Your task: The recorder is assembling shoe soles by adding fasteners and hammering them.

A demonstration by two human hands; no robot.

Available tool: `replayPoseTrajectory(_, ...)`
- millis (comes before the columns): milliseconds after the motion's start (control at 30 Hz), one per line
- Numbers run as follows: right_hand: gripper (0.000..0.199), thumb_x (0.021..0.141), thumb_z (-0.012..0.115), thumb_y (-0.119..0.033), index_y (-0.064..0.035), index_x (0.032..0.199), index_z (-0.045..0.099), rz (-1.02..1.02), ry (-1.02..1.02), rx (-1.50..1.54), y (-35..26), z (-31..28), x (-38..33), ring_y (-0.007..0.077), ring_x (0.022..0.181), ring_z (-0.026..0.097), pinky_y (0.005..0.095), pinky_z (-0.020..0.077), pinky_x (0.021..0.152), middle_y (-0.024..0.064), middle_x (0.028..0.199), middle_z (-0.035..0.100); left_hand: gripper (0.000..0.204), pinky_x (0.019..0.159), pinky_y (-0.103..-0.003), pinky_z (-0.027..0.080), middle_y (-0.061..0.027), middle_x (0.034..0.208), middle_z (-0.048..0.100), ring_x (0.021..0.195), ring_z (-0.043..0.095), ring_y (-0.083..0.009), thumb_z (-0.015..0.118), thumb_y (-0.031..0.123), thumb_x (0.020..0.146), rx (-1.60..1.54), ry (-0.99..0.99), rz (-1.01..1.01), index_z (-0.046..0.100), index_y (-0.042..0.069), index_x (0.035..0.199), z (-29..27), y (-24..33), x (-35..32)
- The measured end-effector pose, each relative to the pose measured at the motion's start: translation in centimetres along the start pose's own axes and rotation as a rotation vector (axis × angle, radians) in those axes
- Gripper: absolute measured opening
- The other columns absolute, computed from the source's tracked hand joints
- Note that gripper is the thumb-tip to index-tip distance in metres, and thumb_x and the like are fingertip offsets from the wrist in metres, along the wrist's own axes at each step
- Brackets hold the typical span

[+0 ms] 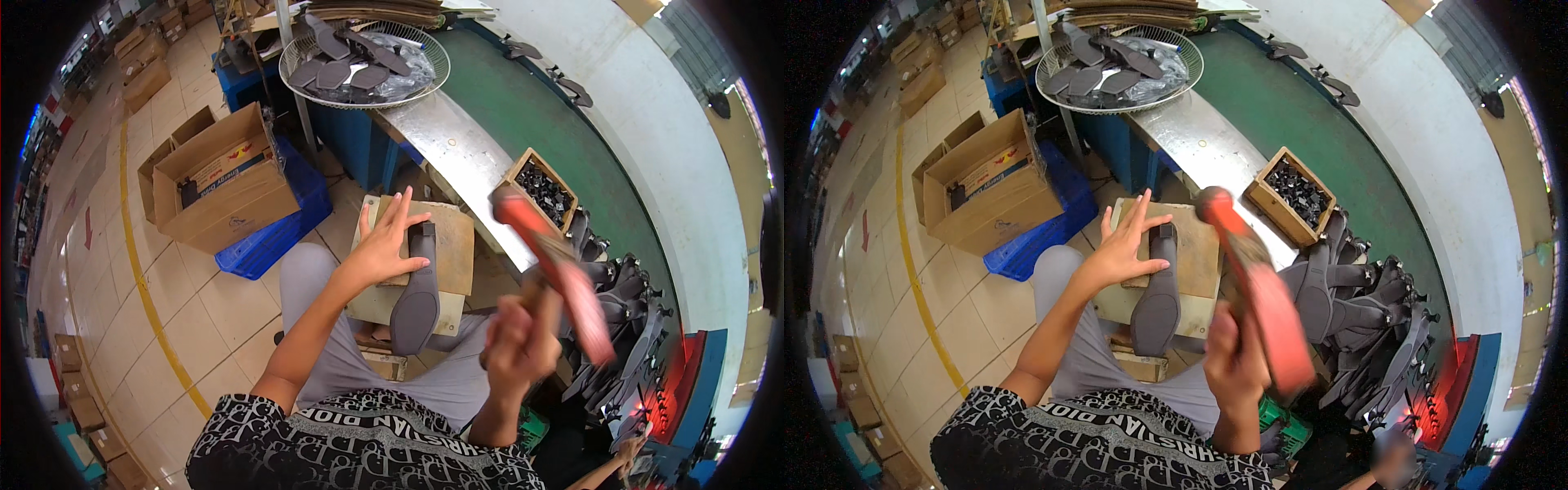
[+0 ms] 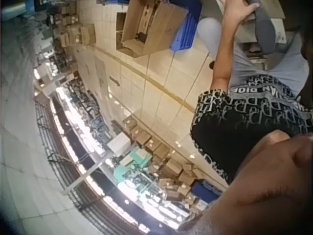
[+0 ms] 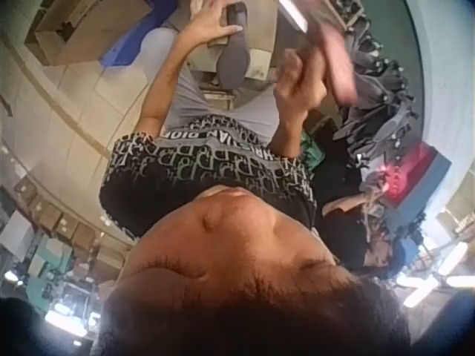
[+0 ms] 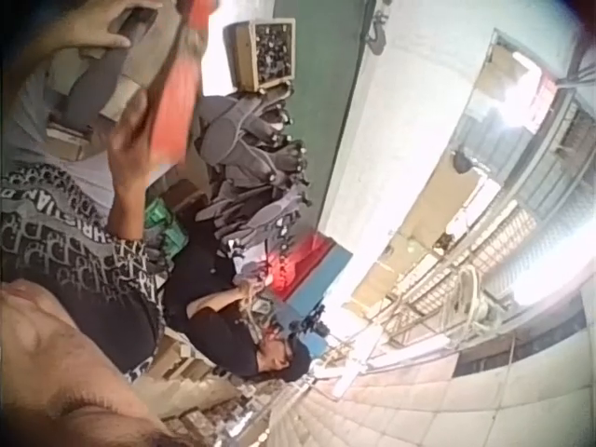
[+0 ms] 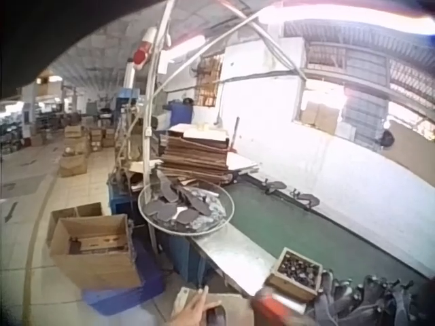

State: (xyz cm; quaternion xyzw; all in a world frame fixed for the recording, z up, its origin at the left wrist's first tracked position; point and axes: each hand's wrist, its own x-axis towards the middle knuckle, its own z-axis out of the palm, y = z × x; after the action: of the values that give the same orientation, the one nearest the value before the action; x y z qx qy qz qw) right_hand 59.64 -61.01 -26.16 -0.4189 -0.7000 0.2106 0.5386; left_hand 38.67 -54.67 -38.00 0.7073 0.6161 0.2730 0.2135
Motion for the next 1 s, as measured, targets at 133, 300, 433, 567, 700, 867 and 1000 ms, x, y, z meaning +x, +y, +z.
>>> replayPoseTrajectory(133,0.034,0.095,0.053,-0.007,0.0045,0.126,0.051,-0.092,-0.356,-0.145,4.6,2.9,1.2,0.0146,0.047,0.049,0.0259,0.0417,0.047,0.0091,0.069,0.059,0.114,0.109,-0.063,-0.004,0.0012,0.141,0.049,0.145,0.015,-0.0300,0.075,0.049,0.072,-0.049,0.082,0.043,0.003,0.012,0.152,0.2,0.0,0.9)
replayPoseTrajectory(300,0.032,0.096,0.052,-0.008,0.0031,0.126,0.052,0.022,-0.283,-0.124,4.2,0.0,0.5,0.0046,0.052,0.049,0.0220,0.0403,0.046,0.0030,0.069,0.058,0.045,0.110,-0.063,0.002,-0.0031,0.124,0.061,0.138,0.033,-0.0256,0.070,0.036,0.080,0.031,0.143,0.149,0.063,0.014,0.118,0.7,-0.8,-0.2)
replayPoseTrajectory(433,0.038,0.094,0.055,-0.006,0.0018,0.131,0.050,-0.025,-0.197,-0.122,5.2,0.6,1.3,0.0076,0.059,0.055,0.0244,0.0461,0.053,0.0062,0.073,0.061,0.022,0.095,-0.045,0.038,-0.0082,0.093,0.068,0.102,0.060,-0.0263,0.065,0.025,0.086,-0.212,0.226,0.329,0.069,0.005,0.093,0.2,1.7,-3.6)
replayPoseTrajectory(567,0.049,0.086,0.064,-0.011,-0.0090,0.133,0.050,-0.168,-0.510,-0.508,9.5,4.1,0.3,0.0281,0.082,0.061,0.0388,0.0502,0.062,0.0119,0.093,0.059,0.024,0.069,-0.036,0.043,-0.0111,0.075,0.061,0.071,0.056,-0.0264,0.064,0.024,0.088,-0.656,-0.035,0.247,0.066,0.001,0.082,-2.4,5.9,-8.4)
replayPoseTrajectory(700,0.037,0.085,0.066,-0.014,-0.0100,0.121,0.059,-0.319,-0.650,-0.556,7.7,3.5,0.7,0.0262,0.099,0.056,0.0360,0.0489,0.072,0.0102,0.108,0.058,0.027,0.067,-0.034,0.042,-0.0100,0.067,0.056,0.066,0.053,-0.0230,0.063,0.024,0.090,-0.794,-0.143,0.150,0.065,0.000,0.079,-4.8,8.5,-10.7)
replayPoseTrajectory(867,0.032,0.083,0.070,-0.021,0.0050,0.101,0.064,-0.062,-1.002,0.516,3.4,-1.0,0.9,0.0285,0.081,0.060,0.0319,0.0468,0.066,0.0175,0.097,0.062,0.027,0.066,-0.033,0.042,-0.0104,0.068,0.058,0.068,0.055,-0.0205,0.064,0.025,0.090,-0.938,-0.263,0.133,0.067,0.000,0.081,-4.7,9.0,-11.8)
replayPoseTrajectory(1000,0.027,0.080,0.072,-0.016,0.0044,0.095,0.062,-0.092,-1.037,0.647,3.1,-0.3,0.2,0.0280,0.072,0.059,0.0332,0.0450,0.060,0.0155,0.088,0.060,0.025,0.069,-0.032,0.044,-0.0115,0.074,0.065,0.072,0.060,-0.0222,0.065,0.025,0.089,-1.078,-0.419,0.204,0.071,0.001,0.088,-4.4,8.7,-12.3)
